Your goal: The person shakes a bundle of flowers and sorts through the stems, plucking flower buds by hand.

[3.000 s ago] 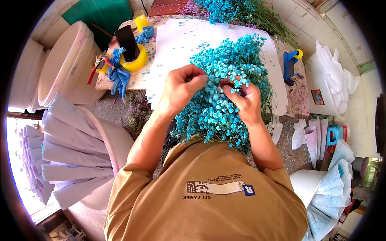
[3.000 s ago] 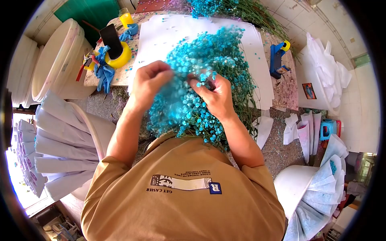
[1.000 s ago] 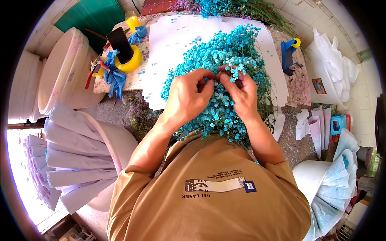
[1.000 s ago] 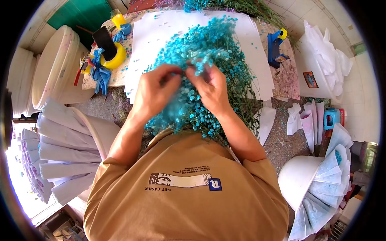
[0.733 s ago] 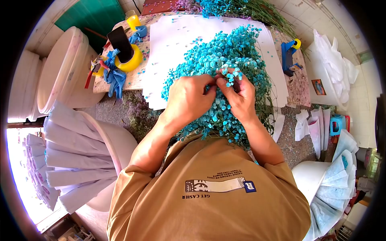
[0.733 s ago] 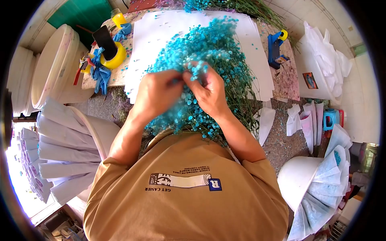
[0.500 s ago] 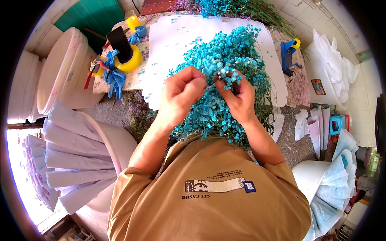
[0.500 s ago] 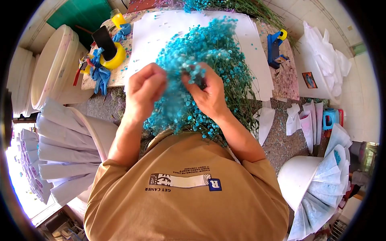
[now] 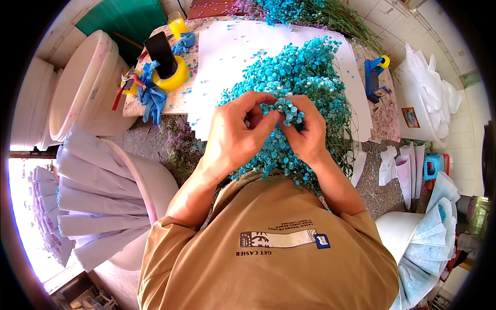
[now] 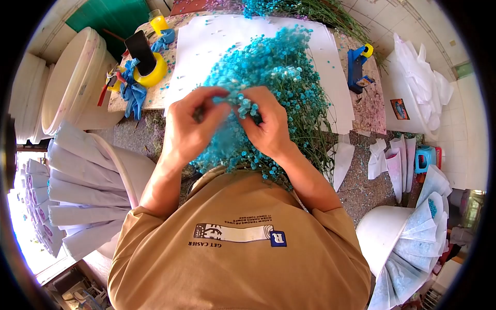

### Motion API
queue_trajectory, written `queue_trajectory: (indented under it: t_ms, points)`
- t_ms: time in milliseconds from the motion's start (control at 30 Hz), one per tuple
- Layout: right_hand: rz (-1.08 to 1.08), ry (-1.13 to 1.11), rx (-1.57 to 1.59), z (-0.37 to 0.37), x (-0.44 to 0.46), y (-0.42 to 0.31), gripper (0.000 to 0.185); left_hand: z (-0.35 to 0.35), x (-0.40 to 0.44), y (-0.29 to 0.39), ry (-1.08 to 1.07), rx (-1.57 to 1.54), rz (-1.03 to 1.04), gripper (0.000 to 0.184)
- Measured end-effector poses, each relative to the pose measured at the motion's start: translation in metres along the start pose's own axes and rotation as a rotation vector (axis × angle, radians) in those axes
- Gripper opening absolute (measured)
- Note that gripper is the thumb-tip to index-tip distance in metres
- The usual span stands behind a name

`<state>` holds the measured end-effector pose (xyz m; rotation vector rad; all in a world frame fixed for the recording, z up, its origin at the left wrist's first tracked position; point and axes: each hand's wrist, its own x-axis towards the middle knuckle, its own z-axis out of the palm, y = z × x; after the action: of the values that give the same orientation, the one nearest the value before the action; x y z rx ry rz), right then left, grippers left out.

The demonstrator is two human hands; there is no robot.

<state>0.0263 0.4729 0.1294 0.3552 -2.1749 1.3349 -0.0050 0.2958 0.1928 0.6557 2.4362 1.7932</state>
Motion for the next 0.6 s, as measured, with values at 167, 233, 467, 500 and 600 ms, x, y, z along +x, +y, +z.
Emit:
queue_trajectory:
  t_ms: [167, 233, 467, 500, 600]
  points:
    - [-0.054, -0.018, -0.007, 0.003, 0.000, 0.004, 0.038, -0.003, 0.000, -0.008, -0.021, -0.025, -0.068, 0.021]
    - [-0.059, -0.025, -0.004, 0.005, -0.001, 0.006, 0.041, -0.004, -0.001, -0.010, -0.020, -0.009, -0.067, 0.019]
    - [-0.092, -0.028, -0.069, 0.004, -0.001, 0.002, 0.039, -0.011, -0.014, -0.017, -0.018, -0.681, -0.041, 0.005]
    - [-0.091, -0.033, -0.078, 0.004, 0.000, 0.001, 0.032, -0.020, -0.011, -0.018, -0.125, -0.937, -0.112, 0.009]
    - [-0.133, -0.054, -0.092, 0.004, -0.002, 0.006, 0.049, -0.026, -0.003, -0.011, -0.174, -1.047, -0.162, 0.017]
